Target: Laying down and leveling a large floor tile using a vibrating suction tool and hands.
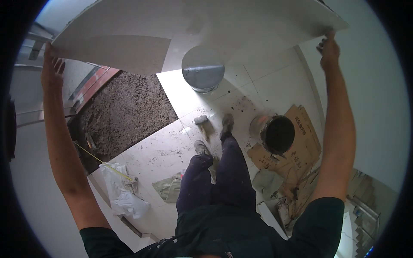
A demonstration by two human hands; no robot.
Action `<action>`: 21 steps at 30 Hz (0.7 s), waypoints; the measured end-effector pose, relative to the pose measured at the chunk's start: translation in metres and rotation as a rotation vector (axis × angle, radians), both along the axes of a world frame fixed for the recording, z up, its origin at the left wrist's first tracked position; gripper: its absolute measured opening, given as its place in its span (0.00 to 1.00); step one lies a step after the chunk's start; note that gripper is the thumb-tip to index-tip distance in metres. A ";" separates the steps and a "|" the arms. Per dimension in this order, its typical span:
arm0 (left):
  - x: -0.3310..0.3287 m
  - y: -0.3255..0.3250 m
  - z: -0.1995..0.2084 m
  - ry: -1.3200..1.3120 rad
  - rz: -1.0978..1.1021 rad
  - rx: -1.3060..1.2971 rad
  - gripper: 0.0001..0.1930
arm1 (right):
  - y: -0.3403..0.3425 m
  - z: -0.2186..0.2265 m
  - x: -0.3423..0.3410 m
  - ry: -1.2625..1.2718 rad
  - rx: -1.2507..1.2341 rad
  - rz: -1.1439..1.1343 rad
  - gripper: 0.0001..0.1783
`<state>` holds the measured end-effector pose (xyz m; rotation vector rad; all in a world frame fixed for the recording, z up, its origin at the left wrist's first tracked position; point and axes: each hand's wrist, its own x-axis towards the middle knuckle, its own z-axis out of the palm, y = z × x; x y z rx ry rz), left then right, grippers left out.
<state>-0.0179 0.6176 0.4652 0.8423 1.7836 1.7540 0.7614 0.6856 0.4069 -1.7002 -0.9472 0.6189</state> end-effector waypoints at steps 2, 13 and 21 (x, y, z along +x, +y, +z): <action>0.011 0.008 -0.001 -0.011 -0.009 0.022 0.43 | 0.008 -0.042 -0.015 -0.083 -0.100 -0.027 0.49; -0.067 0.051 0.009 -1.358 -1.195 0.153 0.45 | 0.060 -0.214 -0.034 0.328 0.005 -0.034 0.44; 0.072 0.060 0.029 0.025 0.282 0.028 0.42 | 0.102 -0.348 -0.019 0.864 -0.222 -0.139 0.42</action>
